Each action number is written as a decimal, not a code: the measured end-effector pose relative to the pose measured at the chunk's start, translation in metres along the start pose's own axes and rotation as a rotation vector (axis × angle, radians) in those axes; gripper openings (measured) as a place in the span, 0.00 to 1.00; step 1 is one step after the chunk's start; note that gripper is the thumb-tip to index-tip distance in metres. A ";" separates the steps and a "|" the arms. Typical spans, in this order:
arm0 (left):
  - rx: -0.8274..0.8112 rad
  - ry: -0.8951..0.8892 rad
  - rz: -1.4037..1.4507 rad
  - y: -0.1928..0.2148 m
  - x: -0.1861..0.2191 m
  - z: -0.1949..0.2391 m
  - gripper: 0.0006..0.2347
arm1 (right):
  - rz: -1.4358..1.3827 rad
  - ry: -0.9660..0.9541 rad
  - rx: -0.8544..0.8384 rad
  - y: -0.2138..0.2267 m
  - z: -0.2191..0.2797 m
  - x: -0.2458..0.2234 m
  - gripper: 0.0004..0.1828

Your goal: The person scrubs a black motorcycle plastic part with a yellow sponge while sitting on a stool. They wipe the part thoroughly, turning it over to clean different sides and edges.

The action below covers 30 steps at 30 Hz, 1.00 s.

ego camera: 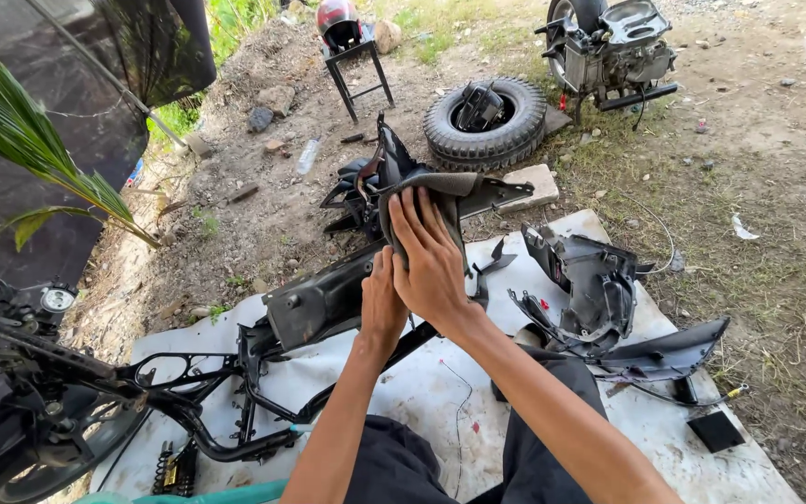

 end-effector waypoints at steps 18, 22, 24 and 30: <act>0.015 0.128 0.149 -0.015 -0.016 -0.008 0.06 | 0.058 -0.090 -0.029 -0.004 0.001 0.027 0.42; 0.082 0.030 0.111 -0.013 -0.012 0.001 0.05 | 0.186 0.032 -0.004 0.002 0.002 0.018 0.37; 0.132 -0.001 0.126 0.000 -0.009 0.005 0.03 | 0.089 -0.001 -0.045 -0.002 0.004 0.031 0.36; 0.167 0.025 0.208 0.026 -0.004 0.015 0.07 | 0.014 -0.049 -0.022 0.012 0.006 0.036 0.38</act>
Point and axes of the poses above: each hand's wrist, its own z-axis away from the middle knuckle, its own y-axis out of the back of the hand, x = y × z, the point moved 8 cm from there along -z, towards the middle knuckle, and after that the axes turned 13 degrees about -x, right-handed, at the moved point
